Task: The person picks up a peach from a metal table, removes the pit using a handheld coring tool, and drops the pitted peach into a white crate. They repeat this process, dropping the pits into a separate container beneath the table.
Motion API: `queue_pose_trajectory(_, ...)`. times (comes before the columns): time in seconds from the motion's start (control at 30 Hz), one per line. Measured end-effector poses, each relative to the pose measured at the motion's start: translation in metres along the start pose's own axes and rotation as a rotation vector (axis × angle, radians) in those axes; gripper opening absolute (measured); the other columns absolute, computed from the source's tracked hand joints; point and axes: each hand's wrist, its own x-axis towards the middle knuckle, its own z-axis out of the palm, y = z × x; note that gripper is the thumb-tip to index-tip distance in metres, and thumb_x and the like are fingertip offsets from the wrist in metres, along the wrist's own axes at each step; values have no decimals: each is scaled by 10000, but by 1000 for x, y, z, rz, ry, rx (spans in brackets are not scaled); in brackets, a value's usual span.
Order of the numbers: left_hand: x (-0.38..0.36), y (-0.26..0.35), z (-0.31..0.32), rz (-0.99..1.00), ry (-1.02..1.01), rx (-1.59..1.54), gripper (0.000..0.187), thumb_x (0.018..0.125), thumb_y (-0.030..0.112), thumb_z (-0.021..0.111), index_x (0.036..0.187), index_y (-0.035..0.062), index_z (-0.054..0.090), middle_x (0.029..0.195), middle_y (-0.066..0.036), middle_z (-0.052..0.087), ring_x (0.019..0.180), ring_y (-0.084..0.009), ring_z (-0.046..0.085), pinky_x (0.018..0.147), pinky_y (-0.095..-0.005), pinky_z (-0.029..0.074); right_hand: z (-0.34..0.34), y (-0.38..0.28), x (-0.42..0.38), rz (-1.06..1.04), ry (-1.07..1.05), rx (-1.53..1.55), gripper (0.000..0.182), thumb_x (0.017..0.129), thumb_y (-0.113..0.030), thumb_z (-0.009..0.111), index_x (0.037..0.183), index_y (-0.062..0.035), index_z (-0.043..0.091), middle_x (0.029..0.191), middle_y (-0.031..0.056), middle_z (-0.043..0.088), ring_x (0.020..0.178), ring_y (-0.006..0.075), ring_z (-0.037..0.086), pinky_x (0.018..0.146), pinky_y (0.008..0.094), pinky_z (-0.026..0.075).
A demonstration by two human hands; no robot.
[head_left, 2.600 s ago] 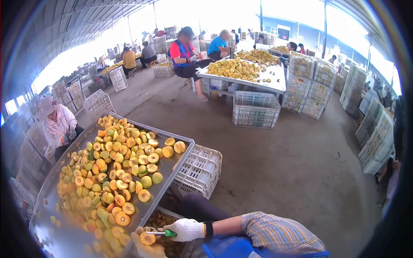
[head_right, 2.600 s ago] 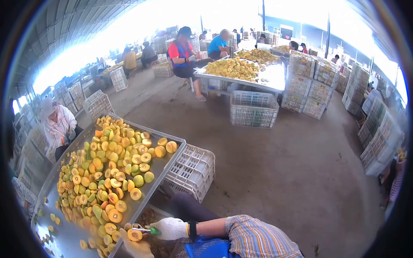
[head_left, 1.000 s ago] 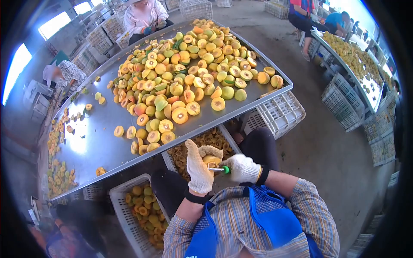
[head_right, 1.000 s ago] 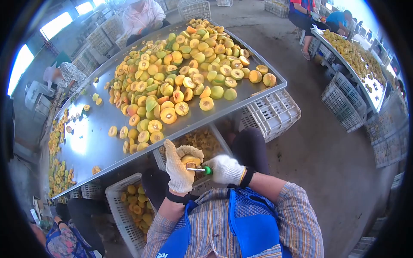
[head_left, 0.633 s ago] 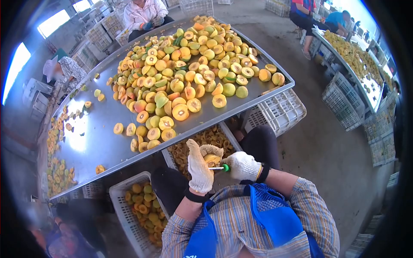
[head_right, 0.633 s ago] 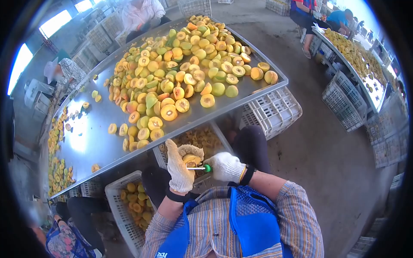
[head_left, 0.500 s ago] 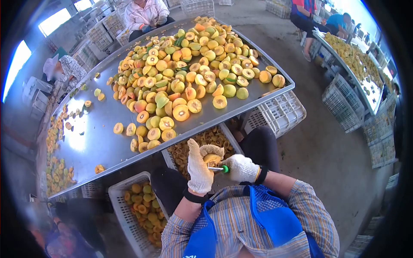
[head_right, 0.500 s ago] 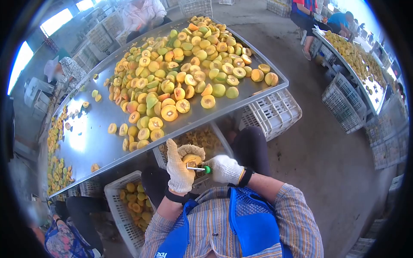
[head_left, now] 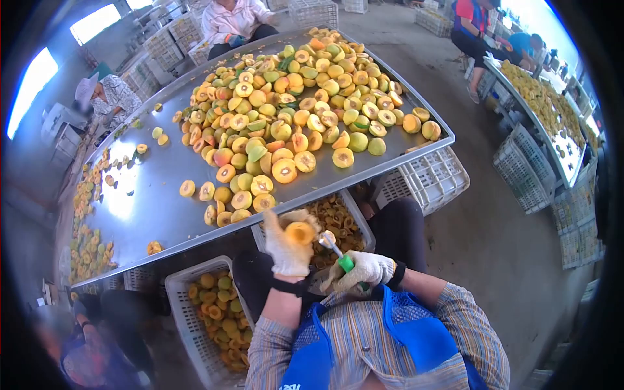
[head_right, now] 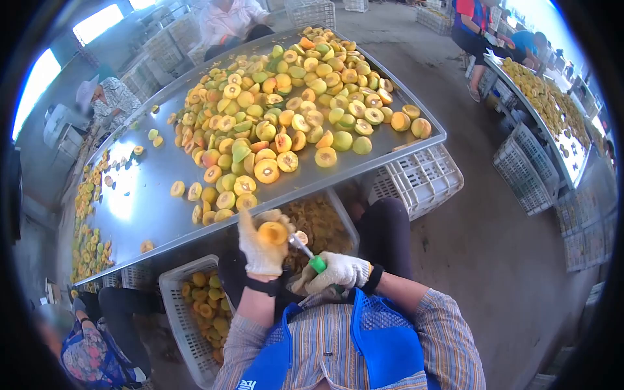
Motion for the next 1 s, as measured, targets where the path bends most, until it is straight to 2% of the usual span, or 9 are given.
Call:
queue_pose_trajectory(0.13, -19, 85, -70, 359, 142, 859, 632, 1002, 534, 473, 728, 5, 684, 664, -100, 650, 557, -165, 598, 568, -299, 507, -15, -27, -2, 327, 459, -430, 427, 854, -384, 710, 1143, -78, 636, 650, 12, 587, 504, 114, 575, 474, 270, 465)
queue_pose_trajectory(0.2, -23, 113, -96, 809, 437, 2168, 375, 865, 418, 685, 755, 60, 706, 785, -154, 678, 736, -301, 653, 680, -425, 529, -20, -21, 1, 312, 496, -362, 409, 849, -398, 711, 1089, -76, 629, 653, 16, 592, 509, 115, 579, 482, 269, 473)
queue_pose_trajectory(0.23, -23, 114, -93, 915, 581, 2240, 296, 763, 362, 760, 866, 90, 703, 904, -152, 672, 854, -357, 642, 737, -467, 531, -23, -19, 1, 311, 530, -297, 398, 845, -411, 713, 1036, -74, 621, 657, 20, 597, 514, 116, 584, 489, 268, 480)
queue_pose_trajectory(0.37, 27, 100, -32, 1329, 197, 2085, 379, 730, 323, 794, 995, 87, 661, 970, -130, 662, 900, -360, 633, 762, -467, 535, -24, -24, 7, 348, 449, -494, 456, 857, -459, 679, 1076, -61, 643, 704, 60, 667, 549, 135, 644, 530, 287, 504)
queue_pose_trajectory(0.57, 147, 51, 27, 1051, -171, 2377, 459, 752, 346, 730, 1137, 126, 610, 1010, -129, 652, 891, -316, 641, 756, -430, 530, -34, -15, 4, 282, 452, -464, 400, 865, -431, 679, 1084, -97, 651, 686, 50, 653, 537, 128, 620, 512, 289, 490)
queue_pose_trajectory(0.63, 180, 40, 15, 1287, -383, 2324, 405, 761, 345, 721, 1064, 101, 610, 958, -110, 658, 858, -302, 656, 741, -428, 529, -37, -1, 6, 185, 516, -395, 391, 862, -416, 685, 1078, -94, 639, 675, 44, 643, 533, 136, 615, 495, 298, 483)
queue_pose_trajectory(0.73, 166, 36, 37, 965, -334, 2631, 380, 700, 396, 742, 941, 120, 640, 886, -103, 681, 811, -276, 669, 729, -408, 532, -46, 21, 18, 108, 590, -416, 343, 858, -381, 675, 1038, -93, 630, 625, 34, 605, 511, 152, 597, 476, 319, 469)
queue_pose_trajectory(0.8, 140, 48, 64, 480, -420, 2703, 430, 666, 398, 747, 983, 121, 658, 941, -125, 703, 897, -301, 691, 781, -408, 541, -54, 29, 23, 125, 594, -388, 324, 859, -370, 669, 1020, -93, 628, 611, 31, 593, 506, 157, 593, 474, 325, 466)
queue_pose_trajectory(1.0, 142, 55, 12, 517, -466, 2265, 411, 676, 349, 774, 998, 114, 671, 994, -174, 701, 927, -361, 676, 795, -429, 529, -32, 21, 19, 157, 508, -373, 327, 874, -375, 654, 1051, -103, 616, 595, 20, 566, 491, 146, 580, 450, 302, 446)
